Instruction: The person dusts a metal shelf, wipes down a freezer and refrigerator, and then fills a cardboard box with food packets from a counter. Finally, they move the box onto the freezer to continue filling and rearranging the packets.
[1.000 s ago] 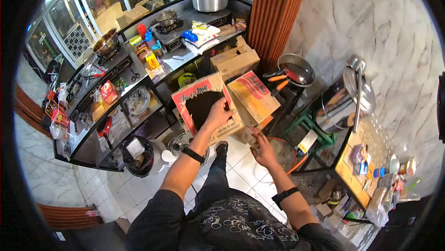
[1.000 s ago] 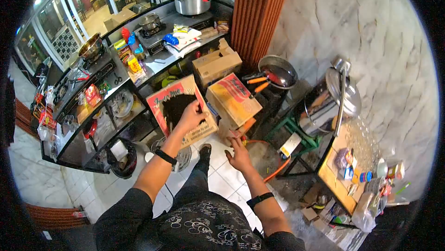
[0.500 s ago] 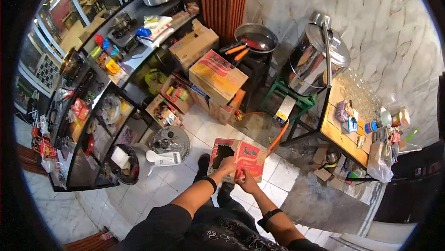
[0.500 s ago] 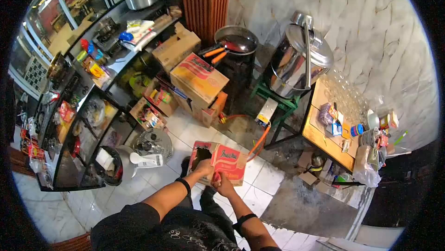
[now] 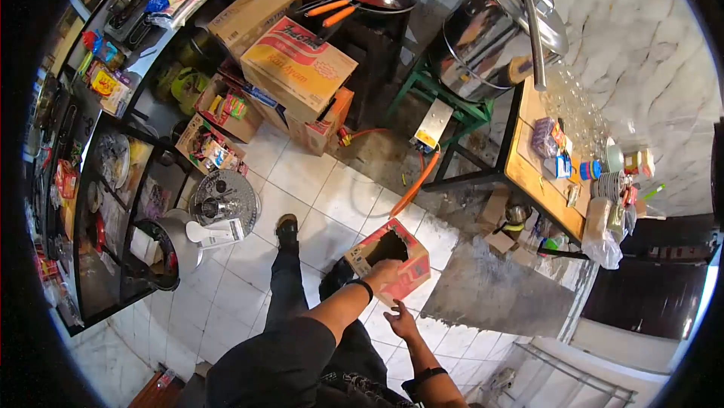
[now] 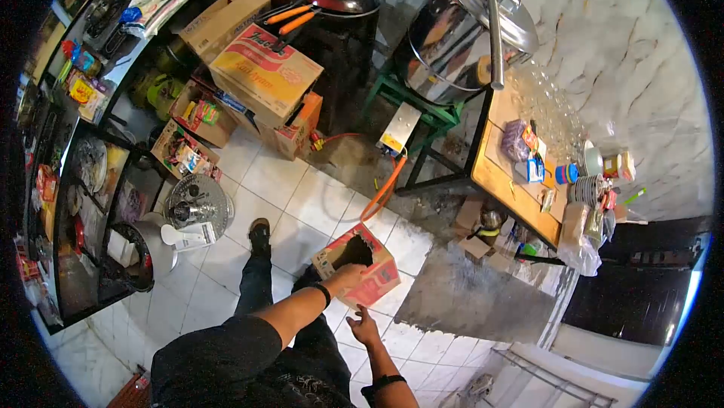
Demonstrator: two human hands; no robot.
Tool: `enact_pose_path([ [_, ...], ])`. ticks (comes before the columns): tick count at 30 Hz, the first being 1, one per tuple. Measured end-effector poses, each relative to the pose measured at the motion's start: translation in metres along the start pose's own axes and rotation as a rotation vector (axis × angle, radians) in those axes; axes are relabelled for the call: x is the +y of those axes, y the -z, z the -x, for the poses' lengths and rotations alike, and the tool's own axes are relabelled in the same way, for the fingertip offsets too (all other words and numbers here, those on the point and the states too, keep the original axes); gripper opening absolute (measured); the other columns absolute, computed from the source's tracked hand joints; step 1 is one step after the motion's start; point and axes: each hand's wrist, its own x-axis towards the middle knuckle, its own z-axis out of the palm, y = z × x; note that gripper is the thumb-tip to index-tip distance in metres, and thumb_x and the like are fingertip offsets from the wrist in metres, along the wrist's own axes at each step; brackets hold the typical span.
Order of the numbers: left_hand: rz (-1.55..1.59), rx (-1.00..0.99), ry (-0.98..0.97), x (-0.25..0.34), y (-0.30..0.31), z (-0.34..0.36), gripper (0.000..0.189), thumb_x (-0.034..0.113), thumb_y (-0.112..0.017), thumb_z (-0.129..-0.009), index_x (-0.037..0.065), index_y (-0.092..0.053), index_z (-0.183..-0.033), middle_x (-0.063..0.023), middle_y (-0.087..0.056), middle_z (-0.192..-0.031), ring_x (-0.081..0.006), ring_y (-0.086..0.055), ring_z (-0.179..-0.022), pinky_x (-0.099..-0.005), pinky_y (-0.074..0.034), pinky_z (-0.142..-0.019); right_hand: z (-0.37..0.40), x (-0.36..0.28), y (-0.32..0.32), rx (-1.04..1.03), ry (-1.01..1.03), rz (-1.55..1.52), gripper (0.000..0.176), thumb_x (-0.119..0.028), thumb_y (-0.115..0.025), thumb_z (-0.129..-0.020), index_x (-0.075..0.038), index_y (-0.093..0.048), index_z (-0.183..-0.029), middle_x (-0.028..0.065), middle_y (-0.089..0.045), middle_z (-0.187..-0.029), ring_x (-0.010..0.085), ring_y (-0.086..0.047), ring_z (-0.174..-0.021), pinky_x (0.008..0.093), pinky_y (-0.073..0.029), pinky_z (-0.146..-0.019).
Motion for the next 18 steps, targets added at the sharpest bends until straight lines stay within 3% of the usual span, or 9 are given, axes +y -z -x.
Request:
enact_pose_path([
  [3, 0.023, 0.186, 0.136, -0.013, 0.025, -0.003, 0.028, 0.014, -0.057, -0.077, 0.009, -0.059, -0.105, -0.0198, -0.063, -0.097, -0.0358, -0.06, -0.091, -0.0406, -0.048, -0.078, 0.001, -0.003, 0.006, 0.022, 0.002, 0.004, 0.064, -0.029, -0.066, -0.079, -0.004, -0.038, -0.131, 0.0218, -0.058, -0.114, 0.0264, -0.064, -0.088, 0.0344, -0.05, -0.078],
  [6, -0.056, 0.257, 0.134, -0.038, 0.1, -0.005, 0.022, 0.013, -0.056, -0.074, 0.01, -0.063, -0.095, -0.019, -0.064, -0.096, -0.0361, -0.061, -0.089, -0.043, -0.049, -0.078, -0.01, -0.033, 0.013, 0.012, 0.067, 0.033, 0.062, -0.03, -0.065, -0.079, -0.002, -0.04, -0.128, 0.0236, -0.058, -0.114, 0.0314, -0.064, -0.09, 0.0382, -0.049, -0.081],
  [11, 0.017, 0.696, 0.278, -0.088, 0.297, 0.006, 0.017, 0.017, -0.06, -0.074, 0.011, -0.066, -0.089, -0.0162, -0.065, -0.094, -0.034, -0.061, -0.085, -0.0408, -0.049, -0.077, -0.049, -0.127, 0.021, -0.056, 0.257, 0.078, 0.05, -0.027, -0.064, -0.082, 0.0, -0.049, -0.121, 0.0202, -0.06, -0.11, 0.0266, -0.063, -0.092, 0.0353, -0.049, -0.08],
  [14, 0.029, 0.844, 0.272, -0.112, 0.421, 0.026, 0.015, 0.019, -0.061, -0.076, 0.01, -0.064, -0.088, -0.0136, -0.066, -0.087, -0.0307, -0.062, -0.087, -0.039, -0.049, -0.077, -0.077, -0.188, 0.021, -0.081, 0.313, 0.139, 0.044, -0.023, -0.063, -0.083, -0.001, -0.051, -0.119, 0.0166, -0.062, -0.107, 0.0248, -0.063, -0.091, 0.0347, -0.05, -0.078],
  [16, 0.04, 0.934, 0.311, -0.131, 0.484, 0.032, 0.015, 0.019, -0.061, -0.077, 0.009, -0.064, -0.089, -0.0136, -0.066, -0.087, -0.0304, -0.062, -0.087, -0.0393, -0.05, -0.077, -0.115, -0.188, 0.009, -0.069, 0.369, 0.127, 0.04, -0.018, -0.061, -0.084, -0.002, -0.051, -0.119, 0.0144, -0.064, -0.103, 0.0218, -0.064, -0.088, 0.0329, -0.05, -0.077],
  [18, -0.001, 0.985, 0.366, -0.14, 0.546, 0.043, 0.025, 0.018, -0.062, -0.074, 0.008, -0.063, -0.096, -0.0188, -0.062, -0.101, -0.0344, -0.058, -0.096, -0.0413, -0.047, -0.083, -0.141, -0.219, 0.002, -0.068, 0.518, 0.089, 0.036, -0.016, -0.06, -0.084, -0.003, -0.053, -0.117, 0.0128, -0.064, -0.1, 0.0194, -0.063, -0.087, 0.0308, -0.05, -0.076],
])
